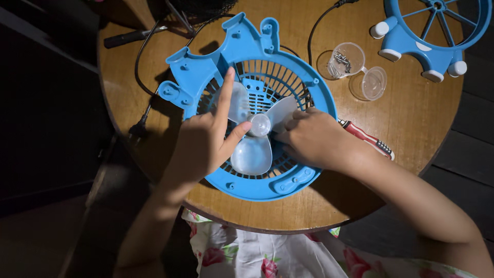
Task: The person uses a screwdriver to fasten screws into the blue fan housing, then rotates the fan blades by hand to check movement. The person continues to tighten screws and reposition the fan parts on the table.
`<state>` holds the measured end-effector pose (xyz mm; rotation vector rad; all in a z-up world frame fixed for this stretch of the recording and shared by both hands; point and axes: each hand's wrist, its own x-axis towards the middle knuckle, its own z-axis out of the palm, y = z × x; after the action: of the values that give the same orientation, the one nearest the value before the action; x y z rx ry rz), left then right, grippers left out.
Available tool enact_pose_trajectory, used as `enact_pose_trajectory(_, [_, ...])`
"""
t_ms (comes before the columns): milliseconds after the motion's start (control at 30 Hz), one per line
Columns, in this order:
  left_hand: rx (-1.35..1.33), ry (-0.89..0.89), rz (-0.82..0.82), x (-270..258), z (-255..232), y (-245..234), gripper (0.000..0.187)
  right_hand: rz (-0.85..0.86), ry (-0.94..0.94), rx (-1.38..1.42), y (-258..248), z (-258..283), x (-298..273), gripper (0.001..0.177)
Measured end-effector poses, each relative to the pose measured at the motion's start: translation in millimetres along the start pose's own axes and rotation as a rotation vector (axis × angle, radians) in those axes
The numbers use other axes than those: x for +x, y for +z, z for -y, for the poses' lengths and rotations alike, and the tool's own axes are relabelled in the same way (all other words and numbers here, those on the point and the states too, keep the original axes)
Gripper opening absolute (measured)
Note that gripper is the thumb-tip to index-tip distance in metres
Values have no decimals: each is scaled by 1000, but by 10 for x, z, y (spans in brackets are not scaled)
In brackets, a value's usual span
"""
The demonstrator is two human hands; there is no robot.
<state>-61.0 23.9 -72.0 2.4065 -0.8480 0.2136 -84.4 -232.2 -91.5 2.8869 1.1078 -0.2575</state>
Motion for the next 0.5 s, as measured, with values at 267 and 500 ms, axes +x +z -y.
enact_pose_trajectory(267, [-57,45,51,19,19,-32,119,198,63,-37,2,32,56,34])
enact_pose_trajectory(500, [-73,-123,121,-19,26,55,115,245,84,3,-40,8,83,31])
